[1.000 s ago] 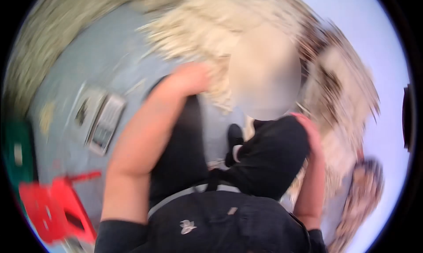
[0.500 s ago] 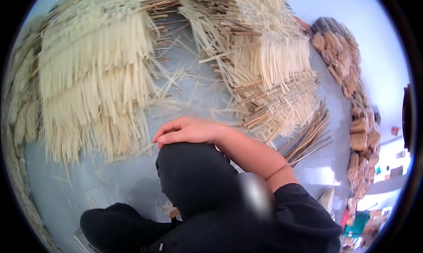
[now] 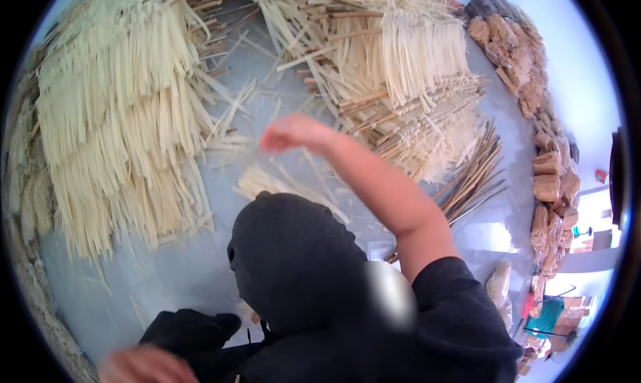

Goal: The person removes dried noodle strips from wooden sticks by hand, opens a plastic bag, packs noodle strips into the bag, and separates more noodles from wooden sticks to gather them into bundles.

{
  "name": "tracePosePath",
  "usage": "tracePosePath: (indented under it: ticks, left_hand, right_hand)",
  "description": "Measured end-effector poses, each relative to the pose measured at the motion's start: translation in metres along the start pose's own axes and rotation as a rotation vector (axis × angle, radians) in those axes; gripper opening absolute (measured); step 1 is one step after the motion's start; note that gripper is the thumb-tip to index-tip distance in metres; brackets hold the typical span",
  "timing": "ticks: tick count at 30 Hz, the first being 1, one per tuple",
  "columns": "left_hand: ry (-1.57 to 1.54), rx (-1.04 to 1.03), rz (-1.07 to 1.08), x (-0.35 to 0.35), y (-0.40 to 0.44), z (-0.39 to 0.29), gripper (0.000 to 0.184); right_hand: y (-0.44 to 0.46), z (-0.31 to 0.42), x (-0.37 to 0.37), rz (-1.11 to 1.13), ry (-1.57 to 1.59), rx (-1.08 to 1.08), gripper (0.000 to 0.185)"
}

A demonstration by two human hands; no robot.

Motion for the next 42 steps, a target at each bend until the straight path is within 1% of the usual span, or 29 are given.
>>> tracePosePath:
  ticks: [1, 2, 4, 5, 6, 8, 9, 10, 11, 12, 14, 15, 17, 18, 21, 23, 25, 26, 27, 28, 30, 32, 33, 34, 35, 36, 38, 41, 42]
  left_hand:
    - [-0.016, -0.039, 0.131, 0.032, 0.032, 0.018, 0.031]
    - [0.323, 0.33, 0.155, 0.097, 0.038, 0.026, 0.045]
    - [0.217, 0.258, -0.113, 0.095, 0.069, 0.048, 0.04]
    - [0.226, 0.26, -0.107, 0.092, 0.08, 0.047, 0.04]
    - [0.145, 0.33, -0.091, 0.092, 0.092, 0.047, 0.038]
    - [0.067, 0.401, -0.074, 0.099, 0.109, 0.053, 0.039]
    - [0.107, 0.466, -0.194, 0.115, 0.114, 0.064, 0.04]
    - [0.144, 0.529, -0.316, 0.128, 0.117, 0.076, 0.041]
    - [0.145, 0.528, -0.324, 0.135, 0.119, 0.086, 0.041]
    - [0.117, 0.541, -0.371, 0.142, 0.12, 0.095, 0.039]
    - [0.088, 0.549, -0.414, 0.15, 0.12, 0.11, 0.037]
    - [0.073, 0.593, -0.43, 0.152, 0.118, 0.116, 0.037]
    - [0.056, 0.67, -0.467, 0.152, 0.115, 0.128, 0.032]
    - [0.05, 0.672, -0.466, 0.154, 0.113, 0.134, 0.032]
    - [0.096, 0.743, -0.496, 0.158, 0.108, 0.148, 0.028]
    - [0.089, 0.76, -0.493, 0.16, 0.107, 0.153, 0.028]
    - [0.087, 0.778, -0.495, 0.16, 0.105, 0.157, 0.028]
    - [0.112, 0.783, -0.494, 0.159, 0.104, 0.159, 0.028]
    - [0.138, 0.784, -0.487, 0.159, 0.107, 0.161, 0.027]
    - [0.14, 0.781, -0.473, 0.159, 0.111, 0.163, 0.027]
    - [0.159, 0.774, -0.432, 0.158, 0.116, 0.171, 0.028]
    - [0.172, 0.77, -0.395, 0.147, 0.128, 0.178, 0.029]
    - [0.188, 0.77, -0.365, 0.142, 0.135, 0.181, 0.03]
    - [0.197, 0.772, -0.365, 0.139, 0.141, 0.186, 0.03]
    - [0.211, 0.773, -0.318, 0.135, 0.148, 0.195, 0.03]
    - [0.223, 0.763, -0.268, 0.13, 0.16, 0.204, 0.031]
    - [0.238, 0.741, -0.224, 0.119, 0.175, 0.217, 0.03]
    - [0.345, 0.642, -0.09, 0.094, 0.213, 0.229, 0.028]
    - [0.349, 0.638, -0.099, 0.086, 0.23, 0.241, 0.028]
  right_hand:
    - [0.008, 0.004, 0.02, -0.118, 0.09, -0.03, 0.031]
    - [0.018, 0.004, 0.042, -0.221, 0.229, 0.016, 0.03]
    - [0.037, 0.004, 0.086, -0.43, 0.457, 0.12, 0.027]
    - [0.042, 0.007, 0.103, -0.535, 0.552, 0.177, 0.025]
    - [0.05, 0.009, 0.119, -0.541, 0.563, 0.181, 0.025]
    - [0.062, 0.014, 0.149, -0.728, 0.683, 0.222, 0.038]
    - [0.069, 0.013, 0.159, -0.724, 0.689, 0.221, 0.038]
    - [0.075, 0.012, 0.172, -0.751, 0.718, 0.268, 0.048]
    - [0.082, 0.012, 0.182, -0.775, 0.745, 0.315, 0.059]
    - [0.089, 0.014, 0.192, -0.769, 0.745, 0.315, 0.059]
    - [0.099, 0.022, 0.21, -0.793, 0.83, 0.335, 0.073]
    - [0.103, 0.027, 0.217, -0.794, 0.83, 0.337, 0.073]
    - [0.104, 0.044, 0.229, -0.791, 1.039, 0.427, 0.088]
    - [0.101, 0.051, 0.233, -0.792, 1.033, 0.425, 0.088]
    - [0.089, 0.059, 0.255, -0.838, 1.189, 0.428, 0.083]
    - [0.078, 0.055, 0.286, -0.939, 1.169, 0.473, 0.059]
    - [0.049, 0.061, 0.313, -1.017, 1.273, 0.389, 0.023]
    - [0.035, 0.053, 0.334, -1.015, 1.195, 0.373, 0.014]
    - [0.026, 0.043, 0.351, -1.017, 1.118, 0.363, 0.014]
    - [0.019, 0.036, 0.35, -1.026, 1.117, 0.374, 0.014]
    - [0.003, 0.014, 0.328, -1.147, 0.953, 0.367, 0.026]
    - [0.013, -0.024, 0.292, -1.17, 0.988, 0.415, 0.025]
    - [0.019, -0.036, 0.259, -1.316, 0.903, 0.395, 0.026]
    - [0.019, -0.051, 0.225, -1.26, 0.788, 0.444, 0.026]
    - [0.02, -0.066, 0.19, -1.169, 0.823, 0.489, 0.018]
    - [0.024, -0.077, 0.118, -1.153, 0.837, 0.475, 0.015]
    - [0.017, -0.088, 0.044, -1.017, 0.923, 0.366, 0.023]
    - [0.007, -0.096, -0.032, -0.806, 0.856, 0.282, 0.023]
    - [0.005, -0.095, -0.048, -0.796, 0.86, 0.283, 0.023]
Point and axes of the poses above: each hand's wrist, its own y-axis towards the middle knuckle, its own x-axis out of the back of the hand, z = x × y, the point moved 2 cm from there along y, towards the middle knuckle
